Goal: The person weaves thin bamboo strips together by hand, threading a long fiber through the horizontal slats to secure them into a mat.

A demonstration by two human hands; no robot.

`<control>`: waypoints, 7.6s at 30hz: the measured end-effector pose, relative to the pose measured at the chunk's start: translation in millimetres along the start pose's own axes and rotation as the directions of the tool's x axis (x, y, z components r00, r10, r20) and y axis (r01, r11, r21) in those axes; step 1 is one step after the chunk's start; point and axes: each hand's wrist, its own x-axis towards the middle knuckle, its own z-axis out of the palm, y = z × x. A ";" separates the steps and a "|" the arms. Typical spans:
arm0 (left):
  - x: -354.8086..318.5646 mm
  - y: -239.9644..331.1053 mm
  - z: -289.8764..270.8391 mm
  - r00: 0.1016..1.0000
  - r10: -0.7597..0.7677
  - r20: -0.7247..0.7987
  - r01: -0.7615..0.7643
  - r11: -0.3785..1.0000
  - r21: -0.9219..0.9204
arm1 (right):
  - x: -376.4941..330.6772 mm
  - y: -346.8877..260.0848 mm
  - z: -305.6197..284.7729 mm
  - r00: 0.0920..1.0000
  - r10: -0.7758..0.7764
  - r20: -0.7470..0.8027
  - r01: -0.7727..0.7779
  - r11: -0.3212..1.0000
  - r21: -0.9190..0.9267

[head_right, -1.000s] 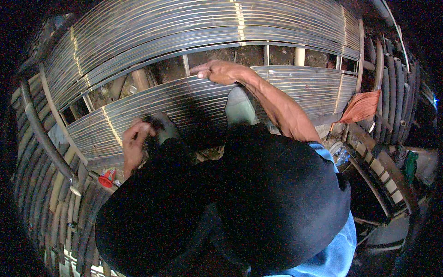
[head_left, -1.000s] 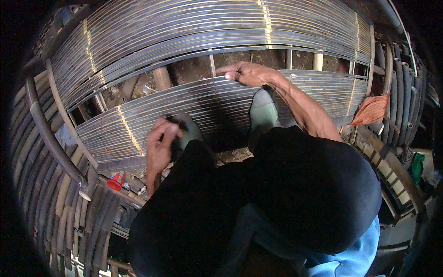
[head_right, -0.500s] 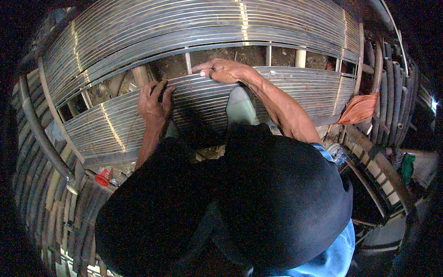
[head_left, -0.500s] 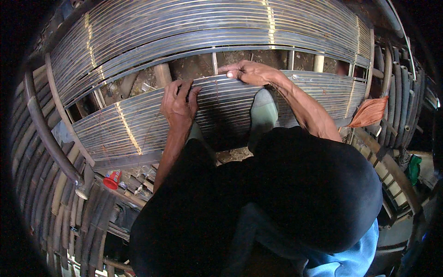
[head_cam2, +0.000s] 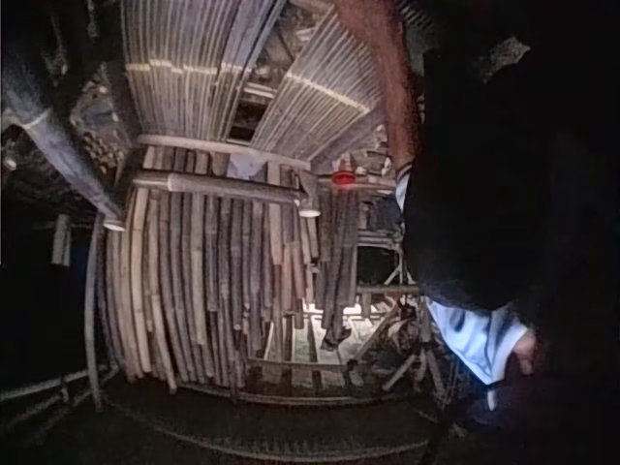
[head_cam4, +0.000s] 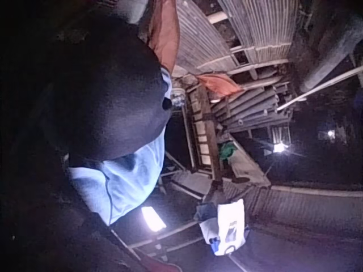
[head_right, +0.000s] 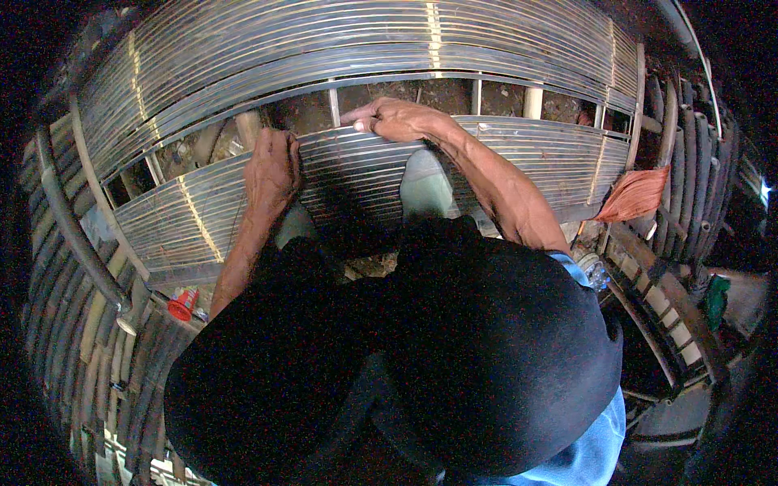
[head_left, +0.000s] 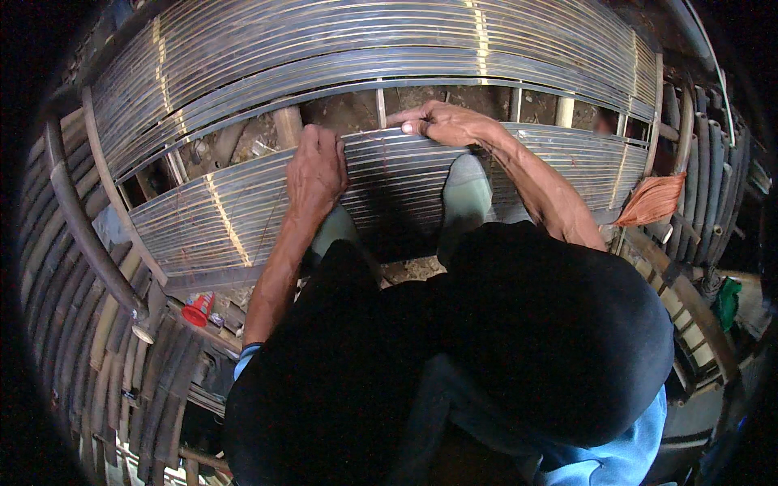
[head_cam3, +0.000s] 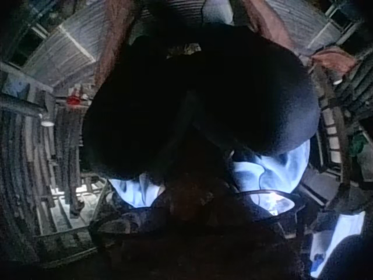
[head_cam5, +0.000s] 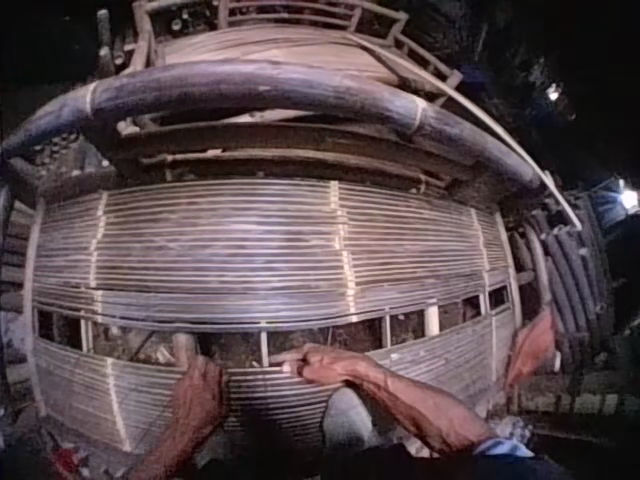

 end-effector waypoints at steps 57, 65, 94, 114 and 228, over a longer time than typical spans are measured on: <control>53.1 -29.3 -6.6 0.881 -0.102 0.463 0.297 0.879 -0.372 | -3.5 -8.4 -2.4 0.997 0.075 0.024 -0.077 0.993 0.093; 62.8 -1.3 -23.3 0.870 -0.103 0.482 0.278 0.910 -0.308 | -2.5 5.1 -0.4 1.000 0.012 -0.004 -0.012 0.994 0.104; -105.2 39.5 -209.5 0.621 -0.561 0.547 0.781 0.498 -0.375 | 3.7 1.3 -1.2 0.998 0.006 0.056 -0.011 0.995 0.099; -148.0 29.7 -114.2 0.905 -0.396 0.156 0.060 -0.244 -0.968 | 4.4 -58.3 93.9 0.661 -0.665 -0.349 0.381 0.698 -0.607; 148.7 208.4 -56.6 0.775 0.617 0.135 -0.113 0.345 -0.932 | -211.1 89.2 129.2 0.124 0.118 -0.985 -0.637 0.770 0.012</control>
